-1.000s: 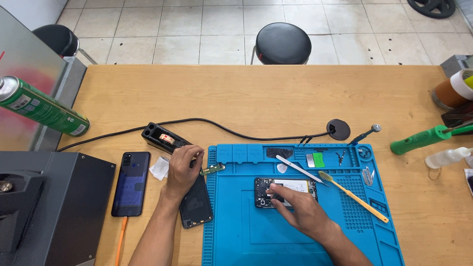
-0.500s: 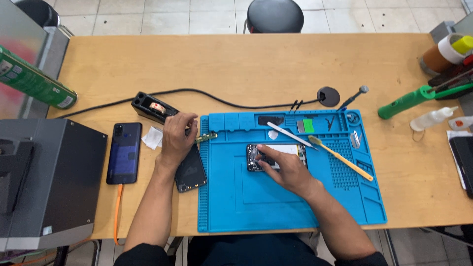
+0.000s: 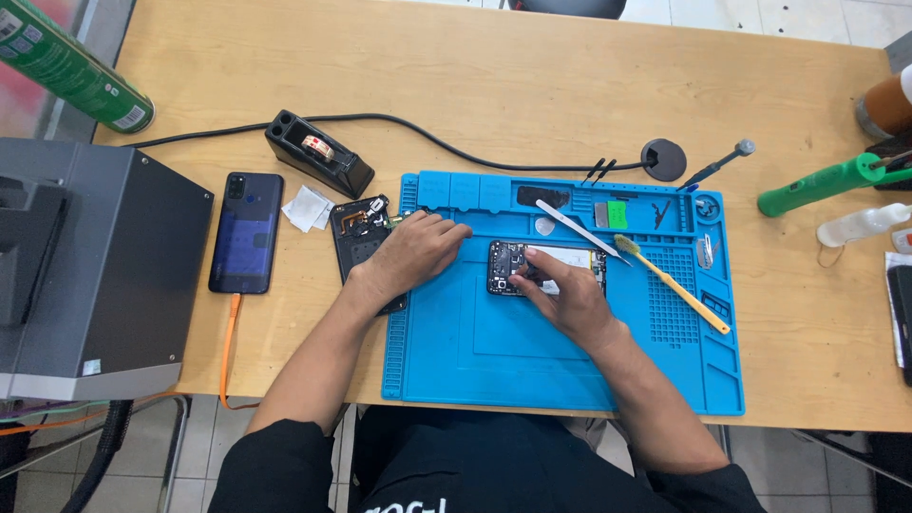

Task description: Reassembling internal components of a smartphone, including the motherboard and battery, using a precision screwdriver.

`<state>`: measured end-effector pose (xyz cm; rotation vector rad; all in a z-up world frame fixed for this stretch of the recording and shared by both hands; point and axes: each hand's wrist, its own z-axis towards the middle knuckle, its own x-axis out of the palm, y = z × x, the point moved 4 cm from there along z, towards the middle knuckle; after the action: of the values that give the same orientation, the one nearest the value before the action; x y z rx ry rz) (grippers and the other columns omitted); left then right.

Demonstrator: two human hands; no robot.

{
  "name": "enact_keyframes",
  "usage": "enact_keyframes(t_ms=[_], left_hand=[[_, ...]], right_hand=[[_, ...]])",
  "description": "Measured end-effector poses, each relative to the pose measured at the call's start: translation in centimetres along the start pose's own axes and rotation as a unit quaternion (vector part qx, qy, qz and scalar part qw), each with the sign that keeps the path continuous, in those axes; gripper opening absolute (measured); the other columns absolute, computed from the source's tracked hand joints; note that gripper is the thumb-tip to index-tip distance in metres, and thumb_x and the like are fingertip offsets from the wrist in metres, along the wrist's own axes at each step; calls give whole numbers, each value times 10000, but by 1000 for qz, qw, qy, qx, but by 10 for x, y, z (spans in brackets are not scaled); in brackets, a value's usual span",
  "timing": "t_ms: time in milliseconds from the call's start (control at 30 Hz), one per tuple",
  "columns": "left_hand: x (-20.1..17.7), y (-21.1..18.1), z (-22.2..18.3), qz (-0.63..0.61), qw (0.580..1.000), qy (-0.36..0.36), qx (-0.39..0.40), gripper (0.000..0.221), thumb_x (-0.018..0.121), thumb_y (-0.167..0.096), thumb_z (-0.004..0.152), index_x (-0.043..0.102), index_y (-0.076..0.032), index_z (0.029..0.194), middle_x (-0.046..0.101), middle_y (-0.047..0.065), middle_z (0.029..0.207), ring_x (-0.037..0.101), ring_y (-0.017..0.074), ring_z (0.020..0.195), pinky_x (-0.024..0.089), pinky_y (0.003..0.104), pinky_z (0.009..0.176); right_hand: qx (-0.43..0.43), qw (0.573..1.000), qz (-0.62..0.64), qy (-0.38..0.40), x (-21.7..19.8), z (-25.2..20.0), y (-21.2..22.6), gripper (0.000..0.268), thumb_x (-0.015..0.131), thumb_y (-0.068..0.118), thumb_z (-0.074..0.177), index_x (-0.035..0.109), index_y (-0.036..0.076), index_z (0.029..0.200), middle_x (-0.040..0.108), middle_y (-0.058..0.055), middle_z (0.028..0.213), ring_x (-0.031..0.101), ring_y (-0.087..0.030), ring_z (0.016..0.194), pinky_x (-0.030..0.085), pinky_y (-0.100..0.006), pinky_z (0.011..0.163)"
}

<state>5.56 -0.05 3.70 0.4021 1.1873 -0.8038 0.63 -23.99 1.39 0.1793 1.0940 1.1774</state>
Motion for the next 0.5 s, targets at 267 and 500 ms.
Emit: enact_keyframes(t_ms=[267, 500], left_hand=[[15, 11, -2, 17, 997, 78, -6, 139, 680, -113, 990, 684, -103, 1128, 706, 55, 769, 708, 187, 769, 538, 296, 714], [17, 15, -1, -15, 995, 99, -21, 152, 667, -116, 1005, 683, -91, 1154, 682, 56, 781, 693, 176, 761, 540, 279, 696]], right_hand=[[36, 998, 18, 43, -18, 17, 24, 621, 739, 18, 926, 406, 139, 1436, 803, -154, 1018, 807, -358, 829, 672, -530, 710], [62, 996, 7, 70, -15, 10, 14, 645, 702, -23, 930, 396, 159, 1468, 786, -206, 1041, 802, -404, 867, 662, -567, 752]])
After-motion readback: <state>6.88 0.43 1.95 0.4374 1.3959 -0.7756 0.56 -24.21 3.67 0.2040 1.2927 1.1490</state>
